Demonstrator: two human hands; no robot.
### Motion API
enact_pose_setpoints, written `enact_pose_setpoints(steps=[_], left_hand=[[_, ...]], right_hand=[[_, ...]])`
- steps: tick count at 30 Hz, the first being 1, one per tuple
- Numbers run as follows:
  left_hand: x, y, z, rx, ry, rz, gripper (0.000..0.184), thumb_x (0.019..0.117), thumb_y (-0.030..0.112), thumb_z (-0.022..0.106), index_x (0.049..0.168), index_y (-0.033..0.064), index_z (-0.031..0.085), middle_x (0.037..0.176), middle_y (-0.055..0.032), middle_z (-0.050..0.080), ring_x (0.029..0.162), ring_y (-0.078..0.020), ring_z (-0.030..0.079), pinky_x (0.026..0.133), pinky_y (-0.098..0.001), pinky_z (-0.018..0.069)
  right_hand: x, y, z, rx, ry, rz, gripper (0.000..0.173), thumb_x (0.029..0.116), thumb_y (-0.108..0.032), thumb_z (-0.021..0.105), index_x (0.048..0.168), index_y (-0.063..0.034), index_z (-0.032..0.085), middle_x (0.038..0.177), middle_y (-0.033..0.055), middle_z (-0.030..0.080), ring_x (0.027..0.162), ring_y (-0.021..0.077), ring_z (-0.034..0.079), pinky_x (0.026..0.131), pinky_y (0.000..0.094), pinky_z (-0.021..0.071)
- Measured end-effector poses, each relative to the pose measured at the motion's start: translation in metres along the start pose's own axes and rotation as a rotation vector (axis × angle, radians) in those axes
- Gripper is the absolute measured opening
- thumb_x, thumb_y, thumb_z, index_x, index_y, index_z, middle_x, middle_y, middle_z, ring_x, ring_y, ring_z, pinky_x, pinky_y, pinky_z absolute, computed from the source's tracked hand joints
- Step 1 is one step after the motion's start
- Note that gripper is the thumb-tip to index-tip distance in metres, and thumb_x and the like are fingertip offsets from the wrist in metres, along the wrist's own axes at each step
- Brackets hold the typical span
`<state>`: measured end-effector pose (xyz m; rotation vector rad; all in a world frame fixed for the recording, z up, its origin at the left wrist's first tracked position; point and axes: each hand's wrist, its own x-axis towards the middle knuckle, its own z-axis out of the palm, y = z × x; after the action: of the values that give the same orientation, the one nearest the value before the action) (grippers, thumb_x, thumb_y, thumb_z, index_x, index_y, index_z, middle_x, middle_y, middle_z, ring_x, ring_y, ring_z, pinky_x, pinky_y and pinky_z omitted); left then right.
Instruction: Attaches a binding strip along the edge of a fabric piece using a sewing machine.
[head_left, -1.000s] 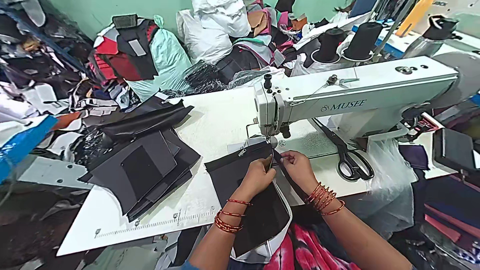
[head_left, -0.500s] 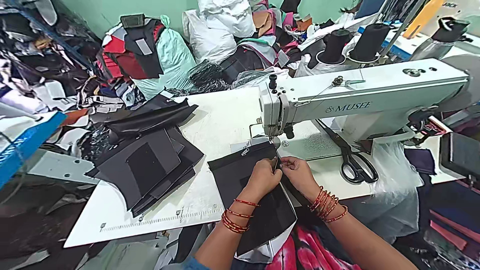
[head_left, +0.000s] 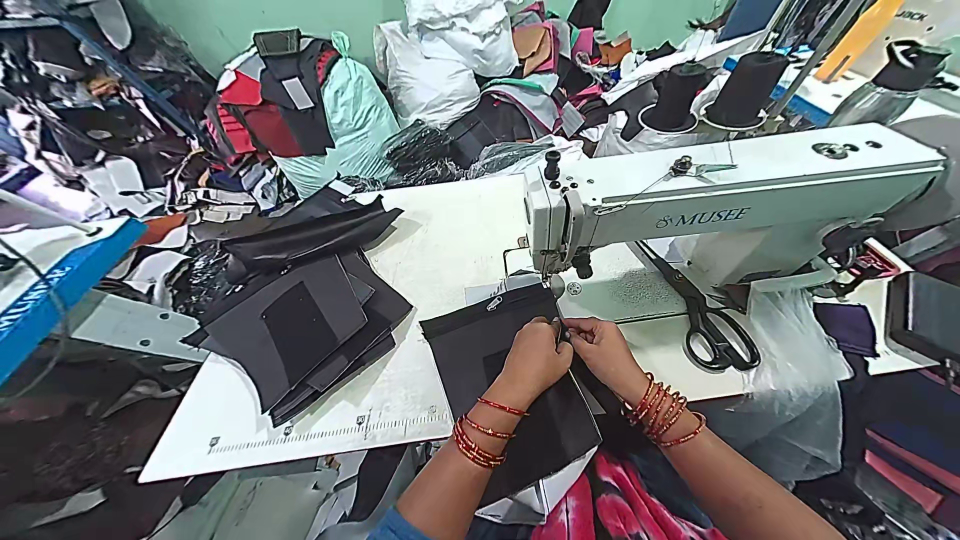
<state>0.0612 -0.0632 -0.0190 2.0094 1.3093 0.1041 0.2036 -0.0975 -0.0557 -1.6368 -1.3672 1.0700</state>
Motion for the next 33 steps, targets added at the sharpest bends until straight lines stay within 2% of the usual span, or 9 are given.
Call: enact_pose_setpoints(steps=[3, 7, 12, 15, 19, 23, 27, 30, 33], left_hand=[[0.0, -0.003, 0.0, -0.005, 0.011, 0.02, 0.034, 0.099, 0.017, 0.054, 0.111, -0.01, 0.071, 0.111, -0.0259, 0.067, 0.106, -0.0361, 0.064, 0.097, -0.0484, 0.0486], [-0.001, -0.007, 0.002, -0.01, 0.029, 0.049, 0.034, 0.0991, 0.017, 0.053, 0.109, -0.0103, 0.071, 0.106, -0.0255, 0.066, 0.102, -0.0359, 0.064, 0.093, -0.0479, 0.0494], [-0.002, -0.004, 0.001, -0.013, 0.012, 0.04, 0.033, 0.0993, 0.016, 0.053, 0.108, -0.0104, 0.071, 0.109, -0.026, 0.066, 0.103, -0.0365, 0.064, 0.094, -0.0486, 0.0495], [-0.004, -0.003, 0.001, 0.005, -0.008, 0.043, 0.035, 0.0998, 0.019, 0.054, 0.103, -0.0107, 0.071, 0.109, -0.0264, 0.065, 0.102, -0.0368, 0.064, 0.093, -0.0492, 0.0498], [-0.01, -0.002, 0.003, -0.005, -0.012, 0.06, 0.038, 0.0993, 0.022, 0.053, 0.095, -0.0121, 0.07, 0.116, -0.0287, 0.061, 0.104, -0.0372, 0.064, 0.094, -0.0483, 0.0507], [-0.013, -0.008, 0.013, -0.043, 0.061, 0.134, 0.035, 0.0962, 0.017, 0.053, 0.092, -0.014, 0.07, 0.123, -0.0318, 0.058, 0.115, -0.0399, 0.059, 0.1, -0.0469, 0.0488], [-0.018, -0.016, 0.023, -0.063, 0.156, 0.246, 0.034, 0.0931, 0.014, 0.051, 0.087, -0.0123, 0.072, 0.123, -0.033, 0.06, 0.119, -0.0435, 0.058, 0.102, -0.0491, 0.0476], [-0.026, -0.017, 0.024, -0.013, 0.189, 0.314, 0.027, 0.0874, 0.009, 0.056, 0.084, -0.012, 0.072, 0.126, -0.032, 0.062, 0.122, -0.0447, 0.059, 0.103, -0.0494, 0.0489], [-0.031, -0.028, 0.029, 0.057, 0.299, 0.396, 0.018, 0.079, 0.008, 0.063, 0.071, -0.006, 0.071, 0.111, -0.0229, 0.073, 0.121, -0.0445, 0.062, 0.101, -0.0523, 0.0509]], right_hand=[[0.0, 0.003, 0.0, 0.063, 0.003, 0.009, 0.029, 0.0975, -0.002, 0.057, 0.124, 0.0052, 0.069, 0.107, 0.0148, 0.073, 0.089, 0.0082, 0.066, 0.083, 0.0234, 0.0526], [0.0, 0.006, 0.001, 0.128, 0.015, 0.012, 0.029, 0.0959, -0.001, 0.058, 0.122, 0.0051, 0.069, 0.101, 0.0108, 0.072, 0.083, 0.0037, 0.064, 0.077, 0.0196, 0.0517], [0.0, 0.007, 0.001, 0.122, 0.011, -0.009, 0.03, 0.0969, 0.0, 0.056, 0.123, 0.0057, 0.068, 0.103, 0.0121, 0.073, 0.084, 0.0029, 0.064, 0.078, 0.0187, 0.0517], [0.0, 0.006, -0.002, 0.031, -0.013, -0.025, 0.03, 0.0984, -0.002, 0.055, 0.124, 0.0042, 0.069, 0.107, 0.0148, 0.072, 0.088, 0.007, 0.064, 0.081, 0.0219, 0.0515], [0.001, -0.002, -0.006, -0.133, -0.066, -0.048, 0.032, 0.0973, -0.002, 0.055, 0.124, 0.003, 0.071, 0.113, 0.0203, 0.07, 0.098, 0.0189, 0.066, 0.089, 0.0307, 0.0513], [-0.001, -0.017, -0.007, -0.318, -0.147, -0.047, 0.034, 0.0977, 0.001, 0.052, 0.128, 0.005, 0.068, 0.114, 0.0251, 0.067, 0.106, 0.0293, 0.064, 0.096, 0.0369, 0.0494], [-0.003, -0.026, -0.005, -0.441, -0.195, -0.036, 0.037, 0.0989, 0.001, 0.049, 0.132, 0.0051, 0.065, 0.116, 0.0262, 0.064, 0.108, 0.0313, 0.061, 0.097, 0.0373, 0.0485], [-0.005, -0.027, 0.003, -0.554, -0.211, -0.044, 0.039, 0.1, 0.002, 0.045, 0.135, 0.0066, 0.062, 0.122, 0.0284, 0.059, 0.108, 0.034, 0.063, 0.096, 0.0384, 0.0511], [-0.009, -0.032, 0.012, -0.714, -0.243, -0.037, 0.039, 0.1021, 0.002, 0.044, 0.139, 0.0094, 0.056, 0.125, 0.0292, 0.056, 0.106, 0.0353, 0.065, 0.093, 0.038, 0.0537]])
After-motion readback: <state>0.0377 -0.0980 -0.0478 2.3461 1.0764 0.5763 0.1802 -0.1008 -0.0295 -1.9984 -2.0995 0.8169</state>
